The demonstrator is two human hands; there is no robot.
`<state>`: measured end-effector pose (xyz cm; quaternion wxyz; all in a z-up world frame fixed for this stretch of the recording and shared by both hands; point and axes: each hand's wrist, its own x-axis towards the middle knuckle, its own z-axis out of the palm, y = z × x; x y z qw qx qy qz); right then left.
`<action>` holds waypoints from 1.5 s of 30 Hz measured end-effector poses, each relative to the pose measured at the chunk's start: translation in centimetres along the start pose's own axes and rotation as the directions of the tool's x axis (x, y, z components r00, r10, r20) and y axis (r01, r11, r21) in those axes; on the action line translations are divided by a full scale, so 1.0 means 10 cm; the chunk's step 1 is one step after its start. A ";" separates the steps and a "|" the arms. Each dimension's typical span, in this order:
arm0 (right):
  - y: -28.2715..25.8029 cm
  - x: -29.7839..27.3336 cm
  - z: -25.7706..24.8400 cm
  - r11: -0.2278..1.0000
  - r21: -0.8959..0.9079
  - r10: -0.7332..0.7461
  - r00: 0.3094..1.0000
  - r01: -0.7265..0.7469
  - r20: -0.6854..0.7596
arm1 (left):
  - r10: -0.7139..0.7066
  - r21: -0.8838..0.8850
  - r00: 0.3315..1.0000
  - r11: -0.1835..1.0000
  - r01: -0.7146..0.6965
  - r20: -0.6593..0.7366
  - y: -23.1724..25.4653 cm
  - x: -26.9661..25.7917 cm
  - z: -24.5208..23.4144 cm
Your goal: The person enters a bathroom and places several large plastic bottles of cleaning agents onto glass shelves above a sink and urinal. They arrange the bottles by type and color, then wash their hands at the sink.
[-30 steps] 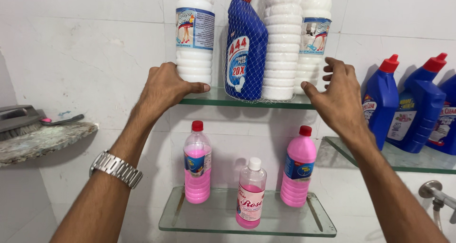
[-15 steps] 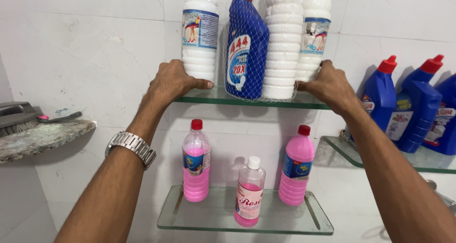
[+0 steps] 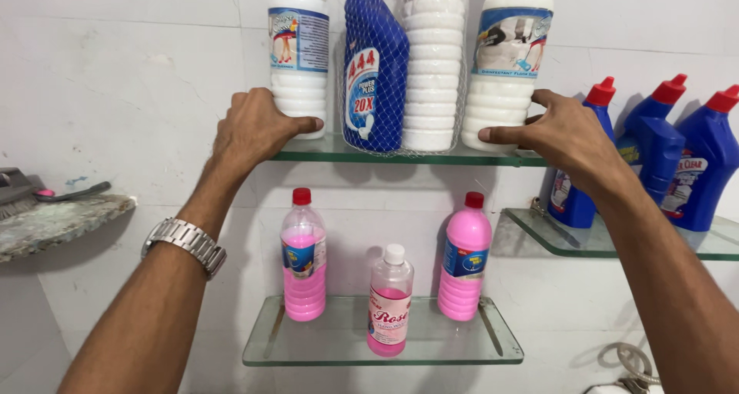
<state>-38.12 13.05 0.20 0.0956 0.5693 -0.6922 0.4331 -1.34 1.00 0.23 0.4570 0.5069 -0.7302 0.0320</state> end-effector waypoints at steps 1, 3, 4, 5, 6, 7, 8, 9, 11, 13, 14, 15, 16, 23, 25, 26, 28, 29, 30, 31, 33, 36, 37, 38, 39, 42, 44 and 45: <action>0.00 -0.03 -0.03 1.000 0.019 -0.001 1.000 0.001 0.003 | 0.003 0.003 1.000 1.000 -0.002 -0.009 0.01 -0.02 -0.01; 0.00 -0.09 -0.07 0.998 0.057 -0.003 1.000 0.003 0.007 | -0.022 -0.009 1.000 1.000 0.022 0.005 0.03 -0.04 -0.01; -0.01 -0.11 -0.08 0.998 0.056 -0.001 1.000 0.000 0.013 | -0.032 -0.015 0.999 0.999 0.033 0.012 0.04 -0.05 -0.01; -0.03 -0.11 -0.08 0.999 0.054 -0.001 1.000 0.000 0.018 | -0.036 -0.018 0.999 0.999 0.037 0.010 0.05 -0.05 0.00; -0.03 -0.12 -0.09 0.999 0.053 -0.001 1.000 -0.001 0.024 | -0.040 -0.021 0.999 0.999 0.040 0.008 0.06 -0.06 0.01; -0.05 -0.11 -0.09 0.998 0.058 0.001 1.000 -0.003 0.029 | -0.046 -0.024 0.999 0.999 0.046 0.000 0.06 -0.06 0.00; -0.06 -0.10 -0.09 0.998 0.062 0.003 0.999 -0.005 0.033 | -0.054 -0.019 0.999 0.998 0.053 0.000 0.06 -0.05 0.00; -0.06 -0.09 -0.09 0.998 0.068 0.006 0.999 -0.009 0.037 | -0.060 -0.012 0.998 0.998 0.059 -0.001 0.06 -0.04 0.00; -0.04 -0.07 -0.09 0.998 0.062 0.020 0.999 -0.023 0.050 | -0.058 -0.005 0.998 0.998 0.058 0.002 0.06 -0.03 0.00; 0.00 -0.04 -0.08 0.998 0.047 0.028 0.998 -0.030 0.051 | -0.042 -0.004 0.999 0.999 0.042 0.005 0.03 -0.01 0.01; 0.02 -0.02 -0.07 0.999 0.035 0.027 0.999 -0.029 0.047 | -0.033 -0.007 0.999 0.999 0.033 0.008 0.02 0.02 0.01; 0.03 0.00 -0.06 0.999 0.022 0.028 0.999 -0.030 0.045 | -0.026 -0.011 1.000 1.000 0.026 0.014 0.00 0.04 0.02; 0.04 0.02 -0.05 0.999 0.037 0.023 0.999 -0.024 0.040 | -0.019 -0.014 1.000 1.000 0.019 0.020 -0.02 0.08 0.04; -0.02 0.08 0.00 0.996 0.075 0.048 0.996 -0.054 0.078 | 0.003 -0.054 0.999 0.999 -0.001 0.052 -0.13 0.29 0.10; -0.03 0.15 0.05 0.995 0.078 0.062 0.995 -0.068 0.082 | -0.028 -0.045 0.997 0.998 0.031 0.071 -0.13 0.31 0.09; -0.04 0.19 0.09 0.994 0.071 0.074 0.994 -0.080 0.082 | -0.015 -0.048 0.998 0.999 0.018 0.060 -0.14 0.31 0.10; -0.02 0.26 0.15 0.995 0.046 0.086 0.993 -0.090 0.081 | 0.010 -0.055 0.999 0.998 -0.008 0.037 -0.16 0.29 0.13; -0.01 0.30 0.17 0.996 0.028 0.083 0.993 -0.086 0.082 | 0.032 -0.061 0.999 0.998 -0.030 0.027 -0.17 0.29 0.13; 0.00 0.32 0.19 0.997 0.010 0.081 0.993 -0.082 0.083 | 0.054 -0.066 0.998 0.996 -0.052 0.017 -0.18 0.29 0.13; 0.00 0.34 0.21 0.997 0.026 0.070 0.994 -0.072 0.079 | 0.071 -0.070 0.997 0.995 -0.071 0.007 -0.19 0.28 0.13; 0.01 0.34 0.22 0.997 0.056 0.050 0.996 -0.054 0.071 | 0.069 -0.061 0.998 0.996 -0.068 0.011 -0.18 0.27 0.12; 0.00 0.27 0.19 0.993 0.080 0.083 0.994 -0.089 0.071 | 0.098 -0.082 0.995 0.992 -0.099 -0.017 -0.17 0.23 0.11; 0.00 0.26 0.16 0.992 0.098 0.071 0.994 -0.078 0.079 | 0.113 -0.093 0.993 0.989 -0.115 -0.032 -0.16 0.22 0.09; 0.01 0.24 0.11 0.991 0.115 0.058 0.995 -0.068 0.086 | 0.110 -0.085 0.993 0.990 -0.113 -0.029 -0.15 0.22 0.07; 0.01 0.22 0.07 0.990 0.129 0.043 0.994 -0.056 0.097 | 0.104 -0.080 0.994 0.991 -0.106 -0.027 -0.16 0.20 0.05; 0.02 0.16 0.02 0.997 0.031 0.072 0.995 -0.074 0.074 | 0.100 -0.085 0.995 0.991 -0.101 -0.012 -0.19 0.18 0.02; 0.03 0.10 0.02 0.997 0.061 0.050 0.997 -0.054 0.061 | 0.097 -0.091 0.995 0.991 -0.097 -0.007 -0.22 0.17 0.02; 0.04 0.07 0.01 0.996 0.076 0.042 0.998 -0.045 0.049 | 0.097 -0.093 0.995 0.991 -0.098 -0.011 -0.23 0.18 0.02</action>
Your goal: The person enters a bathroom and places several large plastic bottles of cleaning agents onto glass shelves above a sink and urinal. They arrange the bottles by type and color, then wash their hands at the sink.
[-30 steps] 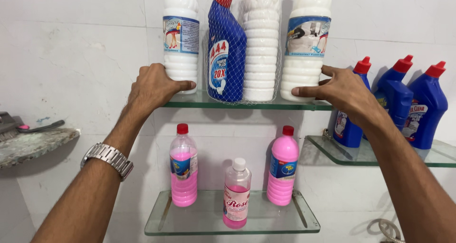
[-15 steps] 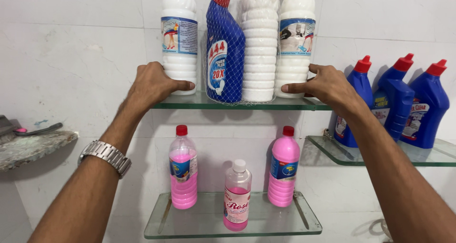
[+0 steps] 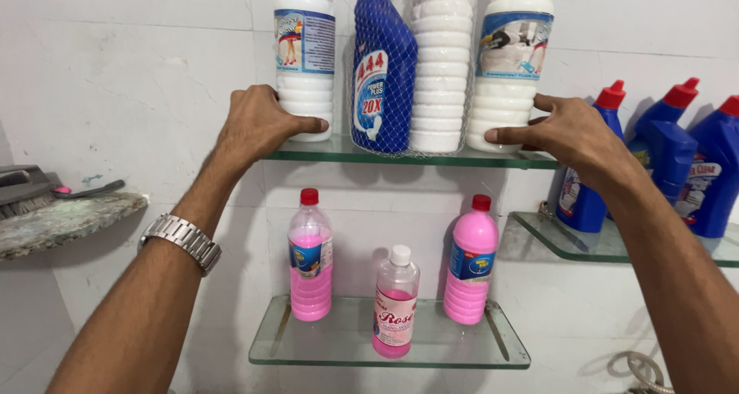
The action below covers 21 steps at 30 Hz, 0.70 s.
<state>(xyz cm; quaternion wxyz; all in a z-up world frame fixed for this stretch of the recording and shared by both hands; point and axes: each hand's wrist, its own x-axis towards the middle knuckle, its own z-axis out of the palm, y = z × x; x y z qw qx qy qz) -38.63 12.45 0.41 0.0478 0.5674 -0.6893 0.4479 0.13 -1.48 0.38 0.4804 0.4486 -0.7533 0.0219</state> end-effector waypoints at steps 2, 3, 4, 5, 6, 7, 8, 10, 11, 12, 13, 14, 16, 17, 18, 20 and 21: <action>-0.02 -0.01 0.01 1.000 -0.006 0.015 1.000 -0.015 0.003 | -0.008 0.007 1.000 1.000 0.008 0.007 0.00 0.03 0.01; -0.03 -0.01 0.00 1.000 -0.008 0.021 1.000 -0.021 0.004 | -0.017 0.016 1.000 1.000 0.016 0.018 0.01 0.05 0.02; -0.04 0.00 0.00 1.000 0.006 0.014 1.000 -0.014 0.010 | -0.028 0.025 0.999 0.999 0.027 0.028 0.01 0.06 0.02; -0.05 0.02 0.01 1.000 0.020 0.007 1.000 -0.008 0.017 | -0.044 0.029 0.998 0.999 0.043 0.036 0.00 0.06 0.02; -0.06 0.04 0.00 0.999 0.034 -0.001 1.000 0.000 0.020 | -0.057 0.033 0.998 0.998 0.056 0.041 0.01 0.08 0.02; -0.06 0.07 0.01 1.000 0.026 0.009 1.000 -0.010 0.023 | -0.070 0.036 0.996 0.997 0.069 0.046 0.01 0.10 0.01; -0.06 0.09 0.03 1.000 0.016 0.022 0.999 -0.023 0.030 | -0.060 0.026 0.997 0.998 0.059 0.044 0.01 0.11 0.03; -0.05 0.16 0.07 0.999 0.014 0.046 0.998 -0.047 0.043 | -0.040 0.008 0.999 0.999 0.039 0.037 0.01 0.14 0.05; -0.06 0.22 0.11 0.998 0.022 0.058 0.997 -0.059 0.050 | -0.044 0.009 0.998 0.999 0.043 0.041 0.01 0.15 0.06; -0.05 0.28 0.15 0.997 0.031 0.070 0.996 -0.072 0.055 | -0.046 0.010 0.998 0.999 0.046 0.044 0.02 0.16 0.07; -0.04 0.32 0.18 0.997 0.056 0.051 0.996 -0.055 0.069 | -0.049 0.011 0.998 0.999 0.048 0.047 0.02 0.16 0.07; -0.03 0.36 0.20 0.996 0.083 0.029 0.996 -0.036 0.080 | -0.064 0.016 0.996 0.998 0.063 0.056 0.04 0.18 0.07; -0.02 0.43 0.23 0.996 0.085 0.013 0.996 -0.020 0.087 | -0.095 0.026 0.993 0.995 0.094 0.071 0.06 0.21 0.08; -0.02 0.45 0.25 0.998 0.060 0.018 0.996 -0.023 0.082 | -0.096 0.018 0.992 0.995 0.095 0.079 0.07 0.22 0.07; -0.02 0.47 0.27 0.999 0.034 0.024 0.996 -0.027 0.080 | -0.100 0.010 0.991 0.995 0.099 0.088 0.06 0.23 0.07; -0.02 0.51 0.31 0.999 -0.014 0.042 0.996 -0.041 0.074 | -0.112 0.006 0.988 0.994 0.112 0.108 0.05 0.24 0.08; -0.02 0.53 0.34 0.998 -0.037 0.052 0.996 -0.049 0.071 | -0.121 0.010 0.986 0.993 0.121 0.118 0.05 0.25 0.09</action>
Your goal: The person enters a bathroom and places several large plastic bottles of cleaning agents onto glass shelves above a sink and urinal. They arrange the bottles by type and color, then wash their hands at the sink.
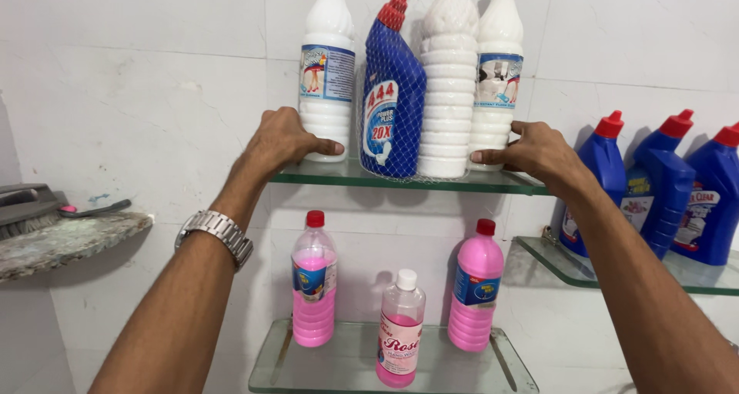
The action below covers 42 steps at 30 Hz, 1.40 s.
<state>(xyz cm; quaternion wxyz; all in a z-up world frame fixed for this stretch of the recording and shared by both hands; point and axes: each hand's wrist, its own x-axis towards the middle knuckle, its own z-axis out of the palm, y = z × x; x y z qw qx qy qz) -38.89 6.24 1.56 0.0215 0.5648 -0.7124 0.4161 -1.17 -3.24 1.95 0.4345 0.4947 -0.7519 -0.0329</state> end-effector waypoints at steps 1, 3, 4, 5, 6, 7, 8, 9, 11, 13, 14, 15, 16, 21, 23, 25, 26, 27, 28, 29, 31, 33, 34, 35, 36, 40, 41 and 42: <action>0.01 0.02 0.01 1.000 -0.010 -0.020 1.000 0.020 0.001 | -0.007 0.003 1.000 1.000 0.007 0.012 0.00 0.01 0.01; 0.05 0.06 0.03 0.998 -0.032 -0.055 0.998 0.055 0.005 | -0.012 -0.010 1.000 1.000 0.012 0.016 -0.03 -0.01 0.03; 0.07 0.07 0.04 0.996 -0.063 -0.060 0.998 0.060 -0.007 | -0.014 -0.017 1.000 1.000 0.015 0.019 -0.03 -0.02 0.04; 0.08 0.07 0.05 0.993 -0.095 -0.068 0.998 0.066 -0.016 | 0.007 -0.012 1.000 1.000 -0.007 0.014 -0.03 -0.04 0.06; 0.08 0.06 0.06 0.989 -0.127 -0.075 0.997 0.071 -0.025 | 0.028 -0.006 1.000 1.000 -0.028 0.010 -0.02 -0.06 0.08; 0.07 0.03 0.07 0.980 -0.179 -0.092 0.995 0.083 -0.042 | 0.049 0.000 0.999 0.999 -0.049 0.005 -0.01 -0.09 0.08; 0.06 0.00 0.07 0.968 -0.230 -0.111 0.992 0.095 -0.059 | 0.108 -0.015 0.992 0.994 -0.109 -0.069 -0.01 -0.14 0.06; 0.04 -0.06 0.07 0.955 -0.280 -0.126 0.989 0.100 -0.077 | 0.168 -0.025 0.976 0.985 -0.173 -0.141 -0.02 -0.21 0.04; 0.05 -0.29 0.02 0.955 -0.130 -0.292 0.918 0.266 -0.269 | 0.315 0.017 0.888 0.944 -0.329 -0.334 0.02 -0.39 0.10; -0.02 -0.56 -0.01 0.915 -0.012 -0.381 0.854 0.403 -0.354 | 0.478 0.149 0.691 0.864 -0.480 -0.543 0.10 -0.57 0.15; -0.08 -0.68 -0.01 0.893 0.043 -0.409 0.846 0.449 -0.341 | 0.416 0.014 0.781 0.886 -0.463 -0.467 0.20 -0.61 0.16; -0.17 -0.78 0.00 0.867 0.097 -0.436 0.838 0.489 -0.328 | 0.357 -0.119 0.857 0.897 -0.426 -0.371 0.32 -0.64 0.20; -0.29 -0.82 0.02 0.892 0.109 -0.405 0.882 0.440 -0.242 | 0.305 -0.246 0.916 0.896 -0.369 -0.261 0.45 -0.67 0.24; -0.72 -0.83 0.25 0.948 0.034 -0.314 0.947 0.317 -0.069 | 0.252 -0.143 0.968 0.958 -0.248 0.007 0.84 -0.59 0.39; -0.73 -0.83 0.24 0.942 0.055 -0.326 0.940 0.332 -0.099 | 0.217 -0.085 0.976 0.972 -0.219 -0.036 0.86 -0.58 0.42; -0.71 -0.86 0.25 0.943 0.063 -0.320 0.941 0.328 -0.109 | 0.166 -0.095 0.984 0.981 -0.171 -0.058 0.85 -0.63 0.43; -0.69 -0.88 0.24 0.947 0.060 -0.309 0.945 0.317 -0.107 | 0.160 -0.107 0.986 0.981 -0.165 -0.056 0.85 -0.66 0.43; -0.69 -0.89 0.22 0.949 0.060 -0.303 0.947 0.310 -0.107 | 0.154 -0.114 0.986 0.981 -0.160 -0.060 0.83 -0.69 0.40; -0.68 -0.91 0.20 0.949 0.073 -0.299 0.949 0.307 -0.102 | 0.148 -0.121 0.987 0.980 -0.155 -0.063 0.82 -0.72 0.37; -0.66 -0.93 0.18 0.949 0.087 -0.293 0.951 0.302 -0.098 | 0.161 -0.118 0.985 0.979 -0.167 -0.063 0.81 -0.74 0.35; -0.63 -0.95 0.17 0.948 0.091 -0.296 0.951 0.304 -0.090 | 0.184 -0.111 0.981 0.975 -0.191 -0.066 0.78 -0.79 0.31; -0.60 -0.95 0.16 0.945 0.067 -0.314 0.946 0.319 -0.081 | 0.193 -0.097 0.979 0.975 -0.198 -0.060 0.78 -0.82 0.29; -0.58 -0.94 0.17 0.945 0.071 -0.313 0.946 0.319 -0.082 | 0.197 -0.091 0.979 0.975 -0.202 -0.058 0.78 -0.83 0.28; -0.57 -0.94 0.17 0.945 0.075 -0.311 0.947 0.317 -0.081 | 0.185 -0.096 0.982 0.977 -0.188 -0.046 0.78 -0.84 0.27; -0.56 -0.93 0.18 0.946 0.080 -0.309 0.948 0.315 -0.080 | 0.172 -0.101 0.984 0.979 -0.175 -0.034 0.77 -0.85 0.28; -0.55 -0.94 0.21 0.940 0.082 -0.322 0.942 0.330 -0.093 | 0.184 -0.125 0.982 0.974 -0.189 -0.050 0.75 -0.82 0.34; -0.56 -0.94 0.21 0.941 0.080 -0.322 0.941 0.330 -0.101 | 0.193 -0.122 0.979 0.972 -0.201 -0.069 0.75 -0.80 0.36; -0.56 -0.95 0.22 0.941 0.077 -0.321 0.941 0.330 -0.108 | 0.202 -0.118 0.975 0.970 -0.212 -0.089 0.75 -0.78 0.39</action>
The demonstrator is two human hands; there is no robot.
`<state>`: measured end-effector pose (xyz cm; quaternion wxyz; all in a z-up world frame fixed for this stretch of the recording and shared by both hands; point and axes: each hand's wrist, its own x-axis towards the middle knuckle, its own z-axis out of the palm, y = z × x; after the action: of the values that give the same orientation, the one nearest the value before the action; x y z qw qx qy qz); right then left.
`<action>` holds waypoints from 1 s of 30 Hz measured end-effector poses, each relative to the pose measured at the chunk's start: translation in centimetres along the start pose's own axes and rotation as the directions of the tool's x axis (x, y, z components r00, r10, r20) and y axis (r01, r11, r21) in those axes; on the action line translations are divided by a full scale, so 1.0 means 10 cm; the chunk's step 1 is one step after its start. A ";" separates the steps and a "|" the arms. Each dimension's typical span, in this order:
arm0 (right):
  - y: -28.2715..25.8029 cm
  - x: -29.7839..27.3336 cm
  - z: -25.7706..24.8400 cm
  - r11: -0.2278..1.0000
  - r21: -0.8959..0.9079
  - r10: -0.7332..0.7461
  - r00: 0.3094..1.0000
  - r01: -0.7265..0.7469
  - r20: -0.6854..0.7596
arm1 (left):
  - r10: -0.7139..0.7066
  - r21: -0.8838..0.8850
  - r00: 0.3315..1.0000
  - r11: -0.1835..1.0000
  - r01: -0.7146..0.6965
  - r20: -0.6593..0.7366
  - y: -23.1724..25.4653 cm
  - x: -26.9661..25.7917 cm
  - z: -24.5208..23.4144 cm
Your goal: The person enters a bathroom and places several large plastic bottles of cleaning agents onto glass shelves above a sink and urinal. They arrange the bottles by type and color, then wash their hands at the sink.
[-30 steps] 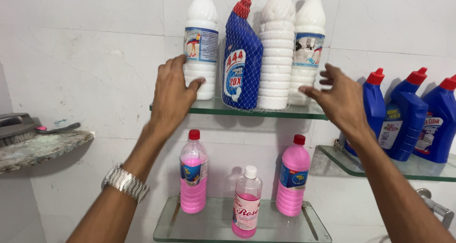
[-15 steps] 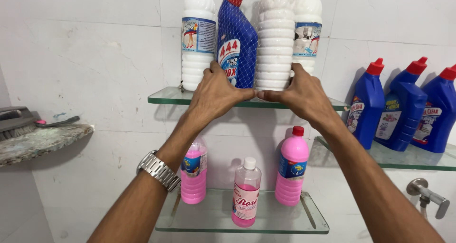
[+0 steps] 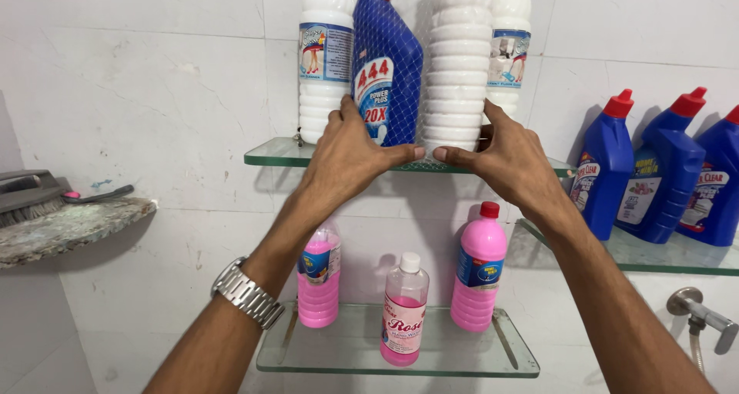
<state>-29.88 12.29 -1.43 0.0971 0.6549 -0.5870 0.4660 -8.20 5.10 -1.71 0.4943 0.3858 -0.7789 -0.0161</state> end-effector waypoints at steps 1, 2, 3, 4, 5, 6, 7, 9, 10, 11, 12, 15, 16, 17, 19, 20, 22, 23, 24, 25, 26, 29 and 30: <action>-0.01 0.00 0.00 1.000 0.001 0.001 1.000 -0.001 0.003 | 0.012 0.005 1.000 1.000 -0.012 -0.023 0.00 0.02 0.02; -0.02 -0.01 -0.01 1.000 0.002 0.002 1.000 -0.002 0.007 | 0.024 0.002 0.999 1.000 -0.024 -0.027 -0.01 0.03 0.05; -0.04 -0.01 -0.01 1.000 0.003 0.000 1.000 0.000 0.010 | 0.036 -0.001 0.999 0.999 -0.036 -0.035 -0.01 0.03 0.06; -0.06 0.00 0.00 1.000 0.000 -0.006 1.000 0.006 0.006 | 0.048 -0.003 0.998 0.999 -0.048 -0.042 -0.01 0.03 0.07; -0.06 -0.01 0.00 1.000 -0.004 -0.006 1.000 0.006 -0.001 | 0.041 0.006 0.999 0.999 -0.041 -0.026 0.00 0.04 0.09; -0.06 -0.01 0.00 1.000 -0.007 -0.006 1.000 0.006 -0.007 | 0.035 0.015 0.999 0.999 -0.035 -0.011 0.02 0.05 0.10; -0.07 -0.01 0.00 1.000 -0.022 0.005 1.000 -0.005 -0.007 | 0.025 0.024 1.000 0.999 -0.025 0.004 0.03 0.05 0.10; -0.09 -0.02 0.02 0.998 -0.051 0.028 1.000 -0.028 -0.003 | 0.024 0.029 1.000 0.999 -0.024 0.019 0.07 0.05 0.11; -0.09 -0.03 0.03 0.999 -0.042 0.021 1.000 -0.021 -0.004 | 0.021 0.032 0.999 0.999 -0.022 0.028 0.08 0.04 0.10; -0.08 -0.04 0.04 0.999 -0.035 0.016 1.000 -0.016 -0.008 | 0.015 0.038 0.999 0.999 -0.016 0.030 0.09 0.03 0.09; -0.07 -0.04 0.04 1.000 -0.027 0.011 1.000 -0.011 -0.011 | 0.009 0.045 0.999 0.999 -0.011 0.032 0.10 0.02 0.07; 0.01 -0.07 0.06 0.995 -0.083 -0.065 0.995 0.058 -0.080 | 0.040 0.049 0.999 0.998 -0.040 0.013 0.12 -0.03 0.07; 0.06 -0.11 0.05 0.997 -0.032 -0.076 0.987 0.073 -0.141 | 0.058 0.050 0.998 0.997 -0.058 -0.002 0.11 -0.04 0.05; 0.12 -0.18 0.02 0.996 0.015 -0.087 0.976 0.092 -0.201 | 0.086 -0.002 0.995 0.996 -0.086 -0.040 0.09 -0.07 0.03; 0.21 -0.18 -0.03 0.993 0.037 -0.100 0.950 0.116 -0.296 | 0.133 -0.100 0.984 0.984 -0.146 -0.121 -0.02 -0.12 -0.04; 0.26 -0.14 -0.09 0.993 0.012 -0.106 0.938 0.116 -0.331 | 0.160 -0.057 0.963 0.983 -0.176 -0.216 -0.09 -0.11 -0.09; 0.39 -0.03 -0.16 0.998 -0.050 -0.050 0.955 0.037 -0.292 | 0.217 0.032 0.898 0.975 -0.222 -0.383 -0.23 -0.05 -0.15; 0.43 0.09 -0.20 0.995 -0.092 0.007 0.975 -0.029 -0.223 | 0.180 0.085 0.916 0.983 -0.160 -0.357 -0.29 0.02 -0.20; 0.46 0.20 -0.21 0.986 -0.139 0.069 0.985 -0.091 -0.156 | 0.140 0.140 0.932 0.985 -0.098 -0.334 -0.35 0.10 -0.26; 0.50 0.28 -0.20 0.983 -0.142 0.103 0.989 -0.117 -0.103 | 0.099 0.197 0.946 0.980 -0.038 -0.308 -0.39 0.18 -0.30; 0.54 0.36 -0.19 0.979 -0.146 0.136 0.989 -0.142 -0.050 | -0.004 0.182 0.980 0.982 0.041 -0.201 -0.42 0.23 -0.33; 0.65 0.52 -0.08 0.965 -0.186 0.191 0.982 -0.187 0.005 | -0.199 0.180 0.980 0.965 0.190 0.033 -0.52 0.33 -0.36; 0.66 0.56 -0.05 0.960 -0.201 0.201 0.980 -0.196 0.004 | -0.186 0.183 0.982 0.967 0.176 0.041 -0.55 0.35 -0.34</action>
<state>-36.53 6.94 0.12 0.1079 0.5854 -0.6946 0.4039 -3.05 0.30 0.41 0.4313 0.4973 -0.7528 -0.0024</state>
